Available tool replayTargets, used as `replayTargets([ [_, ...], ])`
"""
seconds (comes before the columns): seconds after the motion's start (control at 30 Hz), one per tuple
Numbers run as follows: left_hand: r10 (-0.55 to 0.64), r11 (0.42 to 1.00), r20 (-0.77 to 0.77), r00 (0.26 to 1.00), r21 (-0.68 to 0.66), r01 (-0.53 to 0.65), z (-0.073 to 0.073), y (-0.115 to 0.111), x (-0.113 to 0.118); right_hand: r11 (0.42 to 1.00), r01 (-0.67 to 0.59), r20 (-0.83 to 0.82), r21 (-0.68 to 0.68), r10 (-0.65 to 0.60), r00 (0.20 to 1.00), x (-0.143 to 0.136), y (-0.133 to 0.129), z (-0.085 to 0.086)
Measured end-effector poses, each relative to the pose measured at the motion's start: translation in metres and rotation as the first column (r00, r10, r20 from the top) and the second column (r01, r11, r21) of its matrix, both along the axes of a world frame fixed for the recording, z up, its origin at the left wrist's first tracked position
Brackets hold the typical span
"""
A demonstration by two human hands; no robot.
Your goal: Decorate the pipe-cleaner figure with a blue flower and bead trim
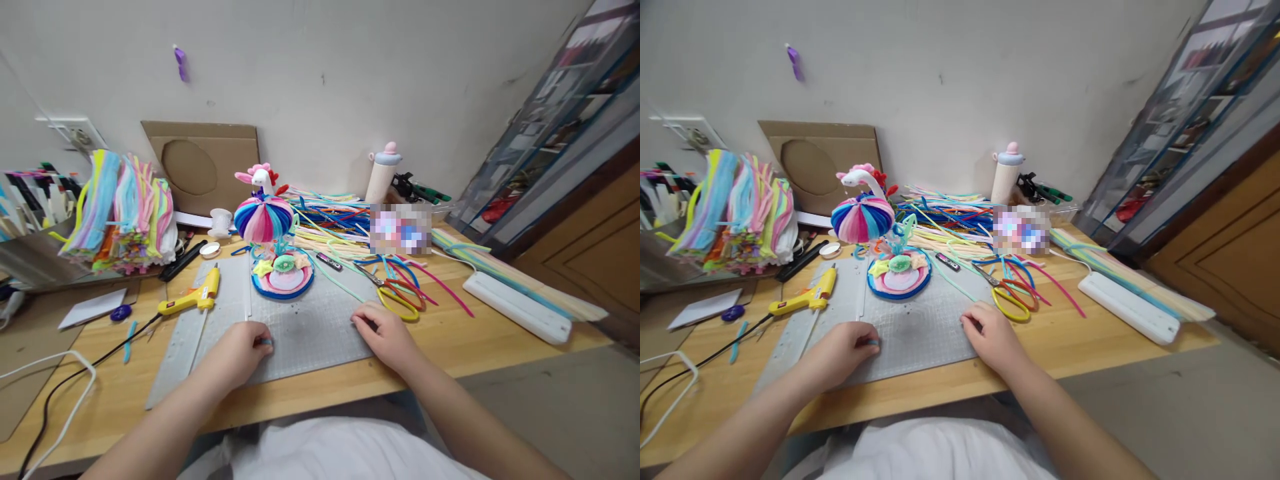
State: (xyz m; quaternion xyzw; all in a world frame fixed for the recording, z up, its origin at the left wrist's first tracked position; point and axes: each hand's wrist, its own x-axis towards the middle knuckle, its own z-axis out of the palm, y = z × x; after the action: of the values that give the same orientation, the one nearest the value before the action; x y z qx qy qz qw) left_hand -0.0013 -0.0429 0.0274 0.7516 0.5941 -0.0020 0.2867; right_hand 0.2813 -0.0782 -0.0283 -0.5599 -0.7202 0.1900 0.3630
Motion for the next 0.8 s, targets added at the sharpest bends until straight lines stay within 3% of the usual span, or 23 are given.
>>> replayTargets([
  [0.43, -0.062, 0.997, -0.169, 0.984, 0.035, 0.069, 0.011, -0.002, -0.005, 1.000, -0.015, -0.009, 0.010, 0.015, 1.000, 0.000, 0.000, -0.001],
  [0.57, -0.090, 0.994, -0.059, 0.994, 0.054, 0.093, 0.009, -0.005, -0.016, 1.000, -0.020, -0.001, 0.006, 0.020, 1.000, 0.002, -0.001, -0.001],
  [0.67, -0.040, 0.999, 0.035, 0.999, 0.019, 0.040, 0.006, -0.010, -0.021, 1.000, -0.024, 0.001, 0.007, 0.024, 1.000, 0.002, -0.001, 0.000],
  [0.8, -0.044, 0.999, 0.075, 0.996, 0.030, 0.042, 0.000, -0.016, -0.021, 0.999, -0.031, -0.002, 0.011, 0.031, 1.000, 0.002, -0.001, 0.000],
])
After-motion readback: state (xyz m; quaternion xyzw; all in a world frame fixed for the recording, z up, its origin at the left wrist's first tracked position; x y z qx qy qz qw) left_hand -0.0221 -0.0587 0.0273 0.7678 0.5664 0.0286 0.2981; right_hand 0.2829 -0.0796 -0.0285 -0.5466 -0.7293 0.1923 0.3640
